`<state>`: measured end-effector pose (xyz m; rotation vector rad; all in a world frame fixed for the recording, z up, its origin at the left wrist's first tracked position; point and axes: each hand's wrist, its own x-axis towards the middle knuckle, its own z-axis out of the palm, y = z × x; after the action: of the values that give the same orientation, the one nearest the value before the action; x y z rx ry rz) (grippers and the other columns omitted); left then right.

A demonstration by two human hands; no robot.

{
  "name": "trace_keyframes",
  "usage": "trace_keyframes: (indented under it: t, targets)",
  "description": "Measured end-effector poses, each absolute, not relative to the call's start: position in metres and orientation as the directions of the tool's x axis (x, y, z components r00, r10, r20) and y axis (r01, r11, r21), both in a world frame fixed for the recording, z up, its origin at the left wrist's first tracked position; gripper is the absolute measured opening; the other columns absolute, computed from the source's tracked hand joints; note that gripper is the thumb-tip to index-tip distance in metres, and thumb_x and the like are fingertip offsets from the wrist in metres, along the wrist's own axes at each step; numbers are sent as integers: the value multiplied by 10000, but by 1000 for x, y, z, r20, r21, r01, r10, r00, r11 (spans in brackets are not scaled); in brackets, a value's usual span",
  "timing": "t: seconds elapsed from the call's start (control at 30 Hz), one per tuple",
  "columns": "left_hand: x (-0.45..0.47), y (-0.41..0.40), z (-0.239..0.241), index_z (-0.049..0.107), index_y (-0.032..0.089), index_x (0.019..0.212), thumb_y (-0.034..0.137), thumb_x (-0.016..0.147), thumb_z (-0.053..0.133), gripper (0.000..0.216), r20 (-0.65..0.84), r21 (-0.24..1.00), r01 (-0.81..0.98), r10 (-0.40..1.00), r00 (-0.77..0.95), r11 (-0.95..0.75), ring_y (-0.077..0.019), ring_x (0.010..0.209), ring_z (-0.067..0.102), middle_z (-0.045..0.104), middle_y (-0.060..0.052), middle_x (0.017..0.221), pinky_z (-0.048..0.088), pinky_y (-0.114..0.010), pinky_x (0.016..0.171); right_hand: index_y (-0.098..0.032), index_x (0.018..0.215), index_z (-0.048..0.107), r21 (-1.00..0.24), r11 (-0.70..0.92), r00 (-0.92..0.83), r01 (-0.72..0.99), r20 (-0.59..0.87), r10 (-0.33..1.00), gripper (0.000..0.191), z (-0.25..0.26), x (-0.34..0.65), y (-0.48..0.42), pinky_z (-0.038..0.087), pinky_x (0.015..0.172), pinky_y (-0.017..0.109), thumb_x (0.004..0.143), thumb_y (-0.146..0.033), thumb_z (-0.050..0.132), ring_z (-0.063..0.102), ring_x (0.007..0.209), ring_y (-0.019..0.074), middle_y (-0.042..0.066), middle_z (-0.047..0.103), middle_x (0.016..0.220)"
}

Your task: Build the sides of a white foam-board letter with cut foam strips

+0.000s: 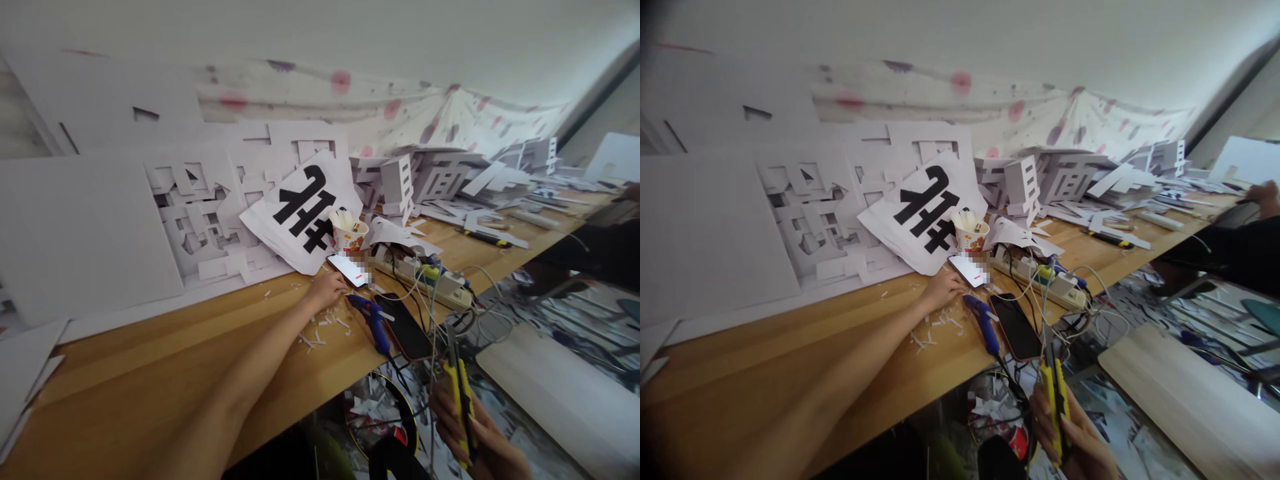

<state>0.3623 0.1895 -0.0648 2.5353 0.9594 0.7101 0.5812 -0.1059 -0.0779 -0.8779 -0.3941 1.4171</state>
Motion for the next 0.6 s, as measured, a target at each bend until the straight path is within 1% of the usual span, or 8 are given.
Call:
trace_keyframes:
  t: [0.1,0.2,0.27,0.33,0.47,0.6]
  targets:
    - [358,196,-66,779,176,910,102,863,594,205,338,509,557,747,572,-657,-216,950,671,739,-85,1033,516,-328,866,-261,971,661,-734,-90,140,-673,-246,959,410,-73,579,-107,374,414,187,608,-300,848,395,544,89,25,521,778]
    - [350,201,-65,772,171,939,84,848,595,217,346,546,561,777,525,-622,-218,993,674,745,-83,1065,510,-335,923,-262,975,665,-736,-72,146,-674,-228,963,429,-80,582,-106,372,411,195,593,-319,851,388,531,87,34,535,781]
    - [346,200,-65,766,185,959,86,841,603,224,344,571,540,777,527,-619,-207,1029,675,750,-62,1090,505,-321,952,-266,999,669,-732,-60,147,-678,-216,965,451,-84,584,-105,352,393,188,591,-330,849,389,527,92,34,532,766]
    - [343,195,-67,761,191,967,95,842,602,224,330,598,515,774,540,-614,-201,1038,682,751,-49,1115,516,-311,943,-278,1049,663,-731,-75,133,-679,-224,966,476,-82,583,-104,350,389,181,610,-326,843,393,532,95,27,519,763]
    - [339,182,-71,759,197,970,103,837,576,245,286,657,470,772,568,-589,-195,974,710,767,-28,1077,543,-319,904,-266,1054,659,-744,-110,116,-659,-245,963,499,-61,574,-104,383,413,179,600,-308,862,398,561,95,16,498,780]
    - [329,166,-71,772,190,882,56,781,547,281,251,706,434,771,586,-560,-191,995,715,776,-25,1044,541,-314,930,-253,1035,669,-739,-120,111,-663,-255,961,504,-51,569,-104,374,399,175,579,-311,875,383,554,91,14,499,771]
